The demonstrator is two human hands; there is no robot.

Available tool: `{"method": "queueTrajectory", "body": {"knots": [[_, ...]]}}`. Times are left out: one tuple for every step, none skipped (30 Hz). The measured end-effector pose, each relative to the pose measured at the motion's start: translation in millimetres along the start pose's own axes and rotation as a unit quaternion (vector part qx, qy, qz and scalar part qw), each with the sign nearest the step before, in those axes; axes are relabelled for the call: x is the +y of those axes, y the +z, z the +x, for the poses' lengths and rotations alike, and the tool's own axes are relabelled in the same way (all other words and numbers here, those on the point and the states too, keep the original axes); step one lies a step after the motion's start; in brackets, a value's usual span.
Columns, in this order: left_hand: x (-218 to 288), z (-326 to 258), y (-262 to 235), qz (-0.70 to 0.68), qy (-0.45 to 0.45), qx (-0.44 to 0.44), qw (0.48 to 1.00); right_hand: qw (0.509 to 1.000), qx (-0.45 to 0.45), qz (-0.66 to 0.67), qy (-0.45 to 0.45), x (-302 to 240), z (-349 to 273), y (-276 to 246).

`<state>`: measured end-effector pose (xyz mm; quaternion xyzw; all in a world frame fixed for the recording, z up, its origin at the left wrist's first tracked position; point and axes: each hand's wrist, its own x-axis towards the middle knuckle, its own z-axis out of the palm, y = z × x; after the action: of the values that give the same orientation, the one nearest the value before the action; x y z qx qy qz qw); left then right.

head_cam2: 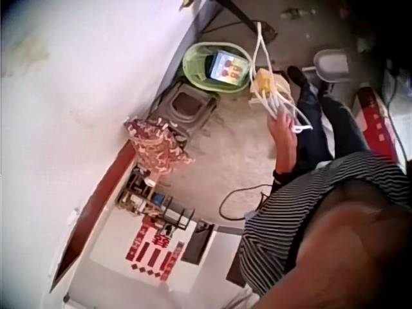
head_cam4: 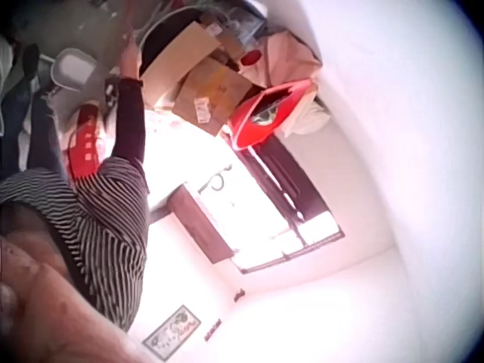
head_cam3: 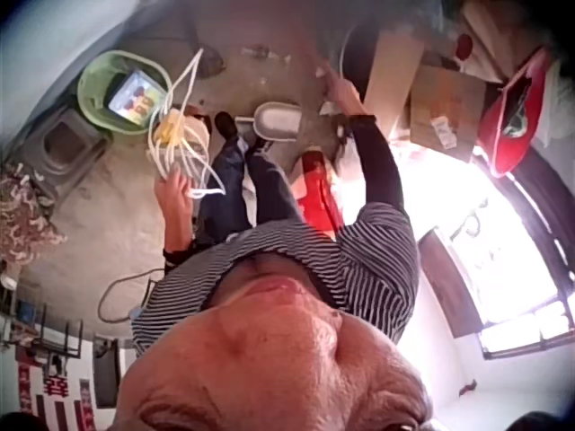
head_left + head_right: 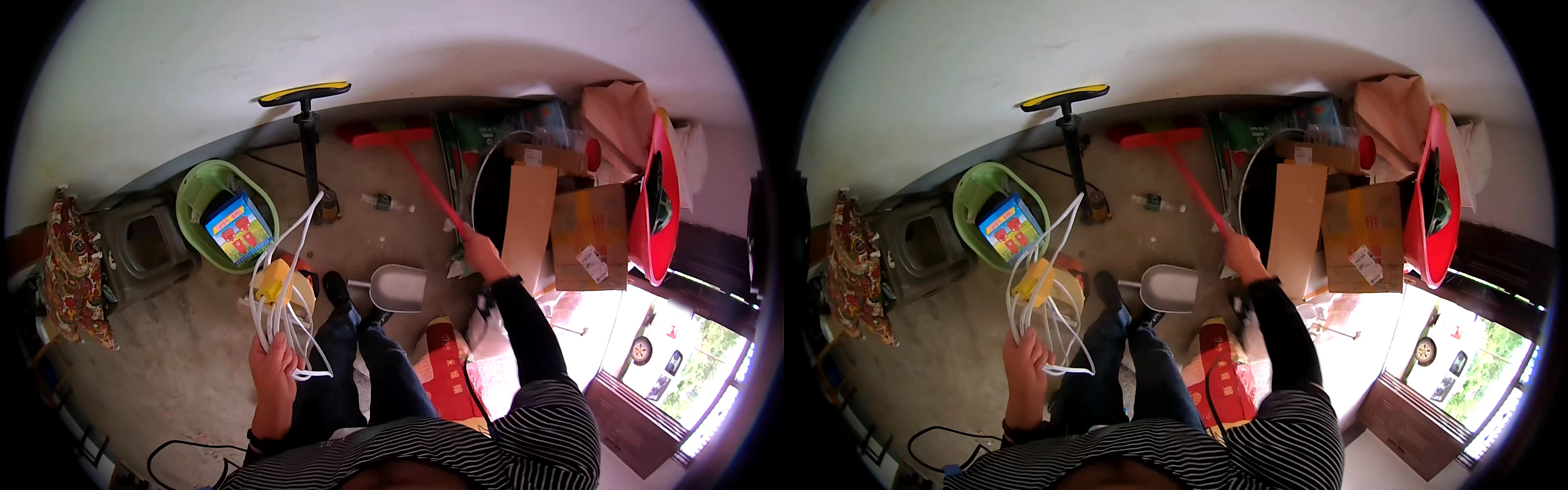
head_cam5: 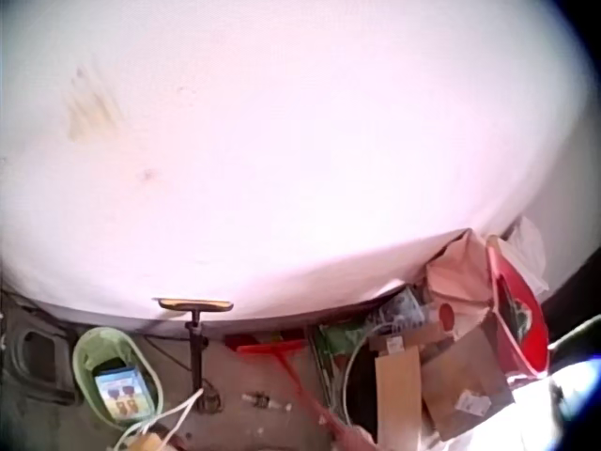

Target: The person sweeps the floor with a broom, collects playing cards and trash into a bag, and coils an extension cord.

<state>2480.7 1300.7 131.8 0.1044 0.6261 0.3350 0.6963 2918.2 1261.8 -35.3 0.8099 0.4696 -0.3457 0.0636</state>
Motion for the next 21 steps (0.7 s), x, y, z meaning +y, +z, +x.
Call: {"method": "queueTrajectory", "body": {"knots": [[-3,-2,4,0.001,0.007,-0.002,1.000,1.000,0.015,-0.021,-0.002,7,26,11],[-6,-4,6,0.004,0.006,-0.004,1.000,0.999,0.032,-0.039,-0.003,13,48,23],[-7,-4,4,0.009,0.004,-0.006,1.000,0.999,0.038,-0.033,-0.005,19,58,38],[-8,-6,1,0.013,0.007,-0.009,1.000,0.999,0.034,-0.022,-0.009,30,55,54],[-12,-5,0,0.013,0.008,-0.017,1.000,0.999,0.031,-0.014,-0.010,42,47,65],[-13,-10,-1,0.013,0.008,-0.019,1.000,0.999,0.029,-0.014,-0.005,46,32,80],[-16,-12,2,0.011,0.002,-0.017,1.000,0.999,0.031,-0.018,0.005,55,10,91],[-18,-14,6,0.013,0.002,-0.022,1.000,0.999,0.018,-0.007,-0.028,65,-14,101],[-19,-16,9,0.009,0.000,-0.011,1.000,0.998,0.007,0.005,-0.057,76,-42,110],[-20,-17,11,0.006,-0.001,0.000,1.000,0.999,-0.029,0.014,-0.029,81,-71,113],[-21,-16,14,0.009,0.001,-0.007,1.000,0.998,-0.064,0.024,-0.003,85,-99,113],[-23,-18,17,-0.005,-0.001,-0.016,1.000,0.997,-0.076,0.033,-0.007,90,-127,113],[-26,-20,22,-0.018,-0.005,-0.030,0.999,0.996,-0.082,0.042,0.014,100,-151,116],[-28,-24,26,-0.014,-0.004,-0.034,0.999,0.996,-0.079,0.046,0.015,106,-170,116],[-29,-26,31,-0.017,0.008,-0.053,0.998,0.992,-0.107,0.068,0.026,112,-191,115],[-32,-27,37,-0.019,0.019,-0.073,0.997,0.986,-0.135,0.089,0.037,113,-210,109],[-35,-29,41,-0.010,0.034,-0.086,0.996,0.986,-0.135,0.095,0.033,104,-229,96],[-38,-29,47,-0.007,0.039,-0.086,0.995,0.978,-0.153,0.117,0.074,92,-248,77],[-40,-29,59,0.016,0.058,-0.113,0.992,0.976,-0.151,0.119,0.100,94,-263,73],[-39,-31,71,0.041,0.076,-0.141,0.986,0.973,-0.149,0.122,0.125,95,-279,70],[-36,-34,84,0.049,0.079,-0.162,0.982,0.984,-0.101,0.108,0.095,120,-298,95]]}}
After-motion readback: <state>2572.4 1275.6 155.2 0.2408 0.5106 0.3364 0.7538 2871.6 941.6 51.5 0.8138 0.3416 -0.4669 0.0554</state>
